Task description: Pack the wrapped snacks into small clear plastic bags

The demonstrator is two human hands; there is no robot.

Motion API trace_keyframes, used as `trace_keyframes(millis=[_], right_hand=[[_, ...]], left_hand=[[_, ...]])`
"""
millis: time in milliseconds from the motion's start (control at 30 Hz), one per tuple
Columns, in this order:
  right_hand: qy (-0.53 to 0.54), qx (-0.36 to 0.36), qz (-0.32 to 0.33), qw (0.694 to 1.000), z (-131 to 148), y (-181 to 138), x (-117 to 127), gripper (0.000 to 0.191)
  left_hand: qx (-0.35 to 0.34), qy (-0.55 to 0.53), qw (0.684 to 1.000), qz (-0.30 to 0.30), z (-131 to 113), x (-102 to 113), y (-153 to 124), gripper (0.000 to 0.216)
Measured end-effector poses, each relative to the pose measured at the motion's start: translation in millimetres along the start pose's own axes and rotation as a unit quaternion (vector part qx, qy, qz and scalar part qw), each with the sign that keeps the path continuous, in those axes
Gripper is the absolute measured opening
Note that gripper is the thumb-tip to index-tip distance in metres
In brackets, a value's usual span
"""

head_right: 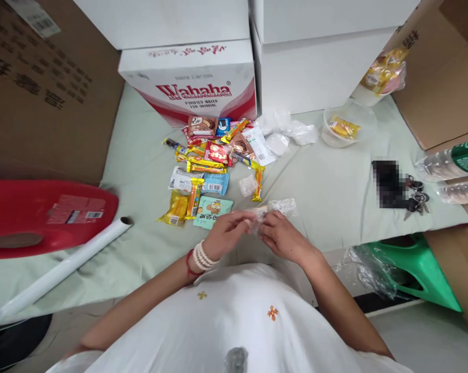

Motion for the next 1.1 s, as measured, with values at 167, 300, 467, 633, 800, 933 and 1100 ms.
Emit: trace_keyframes(millis=[167, 300, 467, 633, 800, 933, 1100], right_hand=[[-0.022, -0.075, -0.154, 0.985, -10.9, -19.0, 10.8, 0.033], [-0.225, -0.243, -0.268, 0.905, -35.4, -41.8, 22.4, 0.043], [-0.198, -0.244, -0.240, 0.918, -37.8, -31.5, 24.4, 0.014], [-0.074, -0.156, -0.155, 0.973, -2.4, 7.5, 4.2, 0.018], [-0.023, -0.090, -0.156, 0.983, 10.2, 16.1, -16.6, 0.029], [-0.005, -0.131, -0.190, 0.973, 5.1, 2.0, -17.2, 0.050], [-0.047, -0.211, -0.248, 0.944, -9.4, -17.7, -5.3, 0.034]], left_hand=[[-0.023, 0.256, 0.965, -0.050, -12.4, -27.9, 12.1, 0.033], [-0.031, 0.309, 0.944, -0.110, -14.6, -26.2, 10.6, 0.031], [0.009, 0.296, 0.944, -0.147, -7.9, -16.4, 16.0, 0.056], [0.076, 0.287, 0.951, -0.090, -0.4, -17.9, 24.0, 0.029], [0.081, 0.136, 0.986, -0.044, 10.0, -12.2, 17.9, 0.023], [-0.003, -0.018, 0.999, 0.047, 8.3, -11.6, 2.6, 0.038], [-0.075, -0.026, 0.982, 0.169, -4.3, -20.4, -11.9, 0.073]])
Point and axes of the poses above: each hand's wrist, its own y-axis towards the middle knuckle, its own x-axis out of the back of the hand, z = x × y, the point moved 4 cm from there along y, towards the middle knuckle, and after that the axes turned 11 degrees about x, right-handed, at the moved point
